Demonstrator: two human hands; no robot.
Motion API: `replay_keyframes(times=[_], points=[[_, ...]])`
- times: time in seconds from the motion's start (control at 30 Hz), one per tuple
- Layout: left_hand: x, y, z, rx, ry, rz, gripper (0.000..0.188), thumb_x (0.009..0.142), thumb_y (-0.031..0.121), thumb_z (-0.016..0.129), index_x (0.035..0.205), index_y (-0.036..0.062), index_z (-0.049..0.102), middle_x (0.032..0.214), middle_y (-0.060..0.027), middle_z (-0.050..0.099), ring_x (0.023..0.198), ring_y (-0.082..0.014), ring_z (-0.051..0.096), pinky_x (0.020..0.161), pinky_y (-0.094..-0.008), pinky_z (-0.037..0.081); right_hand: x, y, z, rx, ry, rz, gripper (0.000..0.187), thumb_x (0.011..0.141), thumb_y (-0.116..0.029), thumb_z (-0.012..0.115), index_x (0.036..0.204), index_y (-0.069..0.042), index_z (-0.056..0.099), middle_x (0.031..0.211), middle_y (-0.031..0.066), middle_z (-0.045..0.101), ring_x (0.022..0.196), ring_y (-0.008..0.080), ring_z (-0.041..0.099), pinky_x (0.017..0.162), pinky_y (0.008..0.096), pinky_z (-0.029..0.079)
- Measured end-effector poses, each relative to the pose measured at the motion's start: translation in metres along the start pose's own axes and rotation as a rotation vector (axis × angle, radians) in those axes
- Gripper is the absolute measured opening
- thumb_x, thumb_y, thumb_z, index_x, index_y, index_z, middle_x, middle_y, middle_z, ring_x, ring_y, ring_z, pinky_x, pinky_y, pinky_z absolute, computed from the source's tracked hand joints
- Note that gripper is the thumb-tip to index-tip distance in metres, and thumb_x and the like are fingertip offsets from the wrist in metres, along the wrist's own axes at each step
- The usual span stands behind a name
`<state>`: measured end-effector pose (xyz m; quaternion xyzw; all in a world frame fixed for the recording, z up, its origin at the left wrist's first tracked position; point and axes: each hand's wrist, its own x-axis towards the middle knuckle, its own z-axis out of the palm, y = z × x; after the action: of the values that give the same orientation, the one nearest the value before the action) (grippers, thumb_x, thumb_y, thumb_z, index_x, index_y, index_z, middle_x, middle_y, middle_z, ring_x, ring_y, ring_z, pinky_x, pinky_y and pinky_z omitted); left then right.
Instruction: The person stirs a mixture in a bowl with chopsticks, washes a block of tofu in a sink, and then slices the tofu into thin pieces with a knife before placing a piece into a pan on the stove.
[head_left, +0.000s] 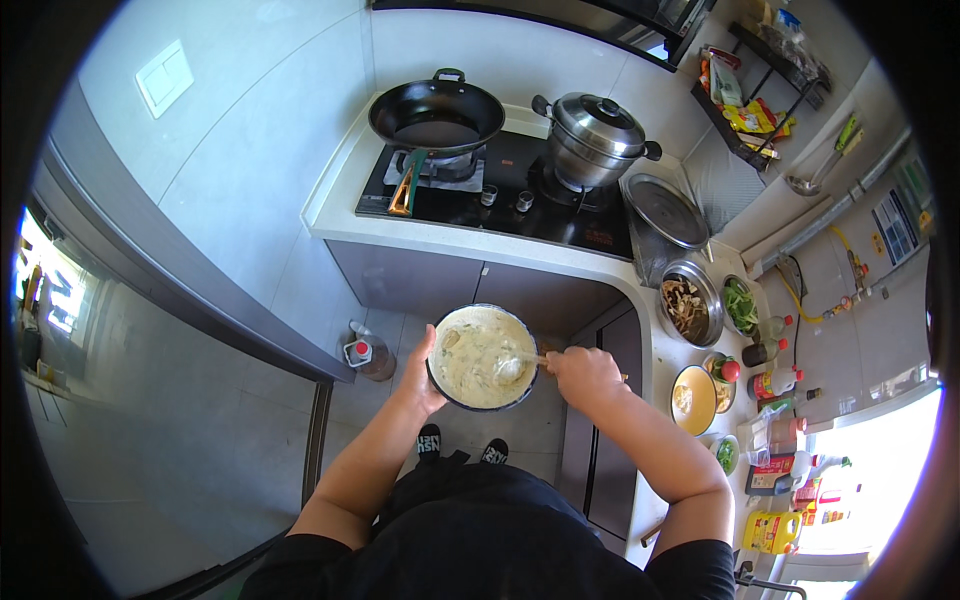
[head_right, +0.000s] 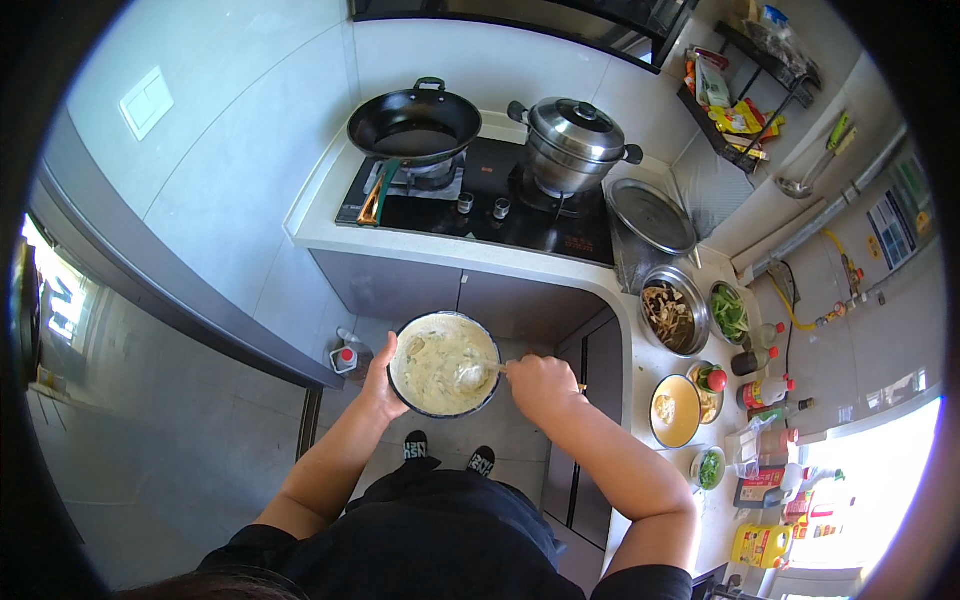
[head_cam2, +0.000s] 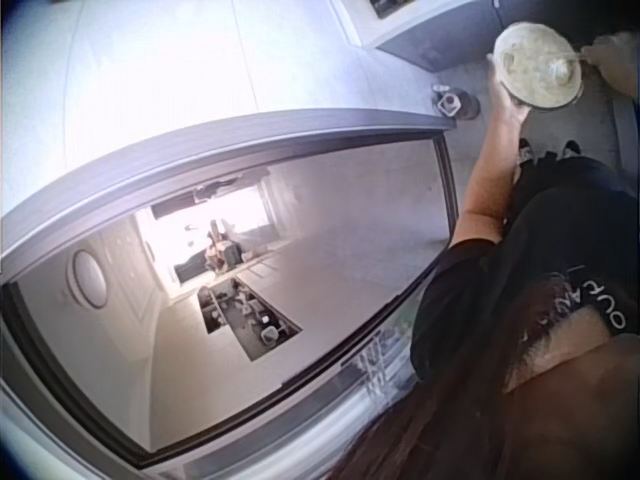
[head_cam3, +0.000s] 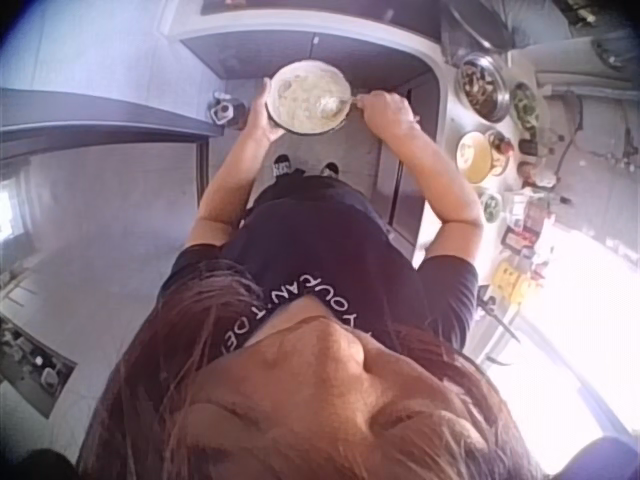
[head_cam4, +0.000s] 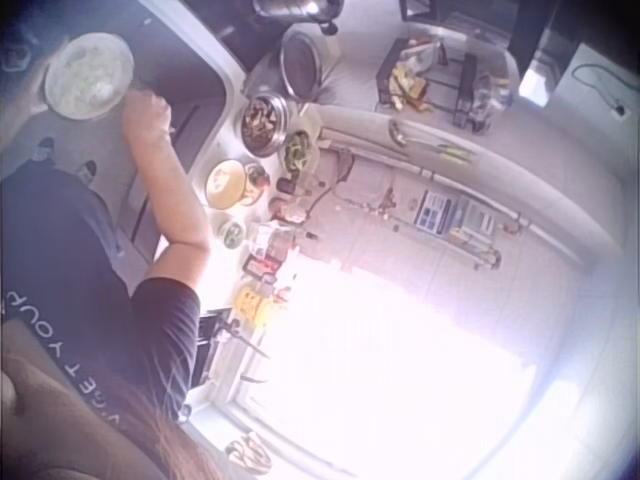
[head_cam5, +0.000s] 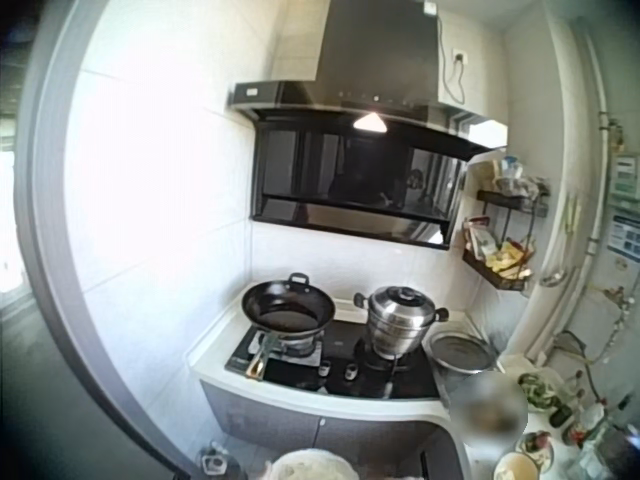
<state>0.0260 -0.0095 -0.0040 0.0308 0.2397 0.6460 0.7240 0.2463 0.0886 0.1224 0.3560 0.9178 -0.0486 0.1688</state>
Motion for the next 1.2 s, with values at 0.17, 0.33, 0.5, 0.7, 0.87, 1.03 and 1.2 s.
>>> replay_keyframes(times=[0.17, 0.33, 0.5, 0.7, 0.87, 1.03, 1.2], points=[[-0.001, -0.01, 0.011, 0.17, 0.318, -0.031, 0.074, 0.085, 0.067, 0.046, 0.13, 0.0077, 0.047, 0.127, -0.0118, 0.055, 0.116, -0.0279, 0.055, 0.09, -0.0492, 0.048, -0.006, -0.015, 0.007, 0.18, -0.227, 0.029, 0.024, 0.091, -0.028, 0.052, 0.108, -0.021, 0.068, 0.097, 0.0129, 0.067, 0.091, 0.032, 0.065, 0.078, 0.0433, 0.052], [0.001, -0.025, -0.004, 0.287, 0.283, -0.036, 0.07, 0.087, 0.061, 0.049, 0.127, 0.0042, 0.049, 0.123, -0.0126, 0.058, 0.113, -0.0238, 0.057, 0.091, -0.0407, 0.049, 0.0, -0.019, 0.005, 0.385, -0.117, 0.017, 0.024, 0.089, -0.036, 0.057, 0.104, -0.024, 0.07, 0.092, 0.0109, 0.068, 0.089, 0.032, 0.064, 0.079, 0.043, 0.052], [-0.011, -0.017, 0.014, 0.266, 0.176, -0.057, 0.068, 0.09, 0.058, 0.047, 0.131, 0.0042, 0.045, 0.128, -0.0131, 0.054, 0.118, -0.0247, 0.053, 0.099, -0.0389, 0.042, 0.012, -0.004, 0.019, 0.375, 0.102, 0.074, 0.02, 0.088, -0.034, 0.058, 0.099, -0.022, 0.07, 0.088, 0.0112, 0.067, 0.082, 0.0322, 0.065, 0.073, 0.044, 0.052], [-0.015, -0.013, 0.01, 0.091, 0.068, 0.023, 0.069, 0.089, 0.06, 0.045, 0.134, 0.0062, 0.044, 0.132, -0.0123, 0.051, 0.121, -0.0273, 0.05, 0.101, -0.0441, 0.039, 0.009, 0.001, 0.041, 0.206, 0.36, -0.028, 0.015, 0.087, -0.025, 0.057, 0.092, -0.013, 0.064, 0.075, 0.0098, 0.061, 0.067, 0.03, 0.064, 0.058, 0.0425, 0.052], [-0.01, -0.011, 0.01, 0.026, 0.152, 0.067, 0.075, 0.085, 0.067, 0.046, 0.132, 0.0092, 0.045, 0.131, -0.0101, 0.051, 0.121, -0.0276, 0.05, 0.097, -0.0474, 0.042, -0.008, -0.01, 0.056, 0.13, 0.354, -0.108, 0.027, 0.079, -0.009, 0.056, 0.106, -0.011, 0.061, 0.076, 0.009, 0.059, 0.064, 0.0281, 0.063, 0.057, 0.0397, 0.052], [-0.008, -0.008, 0.001, 0.048, 0.232, 0.056, 0.077, 0.083, 0.07, 0.047, 0.132, 0.0105, 0.046, 0.131, -0.0094, 0.052, 0.121, -0.0273, 0.05, 0.096, -0.0481, 0.042, -0.021, -0.01, 0.067, 0.155, 0.432, -0.1, 0.029, 0.078, -0.007, 0.057, 0.107, -0.007, 0.062, 0.072, 0.0069, 0.059, 0.065, 0.0265, 0.063, 0.06, 0.0372, 0.052], [-0.004, -0.011, -0.002, 0.098, 0.216, 0.074, 0.076, 0.084, 0.068, 0.047, 0.132, 0.0097, 0.045, 0.132, -0.01, 0.051, 0.122, -0.0269, 0.049, 0.099, -0.0469, 0.041, -0.025, 0.0, 0.064, 0.058, 0.402, 0.034, 0.012, 0.079, -0.016, 0.064, 0.084, -0.006, 0.06, 0.071, 0.0074, 0.061, 0.067, 0.0252, 0.064, 0.06, 0.0362, 0.052]])
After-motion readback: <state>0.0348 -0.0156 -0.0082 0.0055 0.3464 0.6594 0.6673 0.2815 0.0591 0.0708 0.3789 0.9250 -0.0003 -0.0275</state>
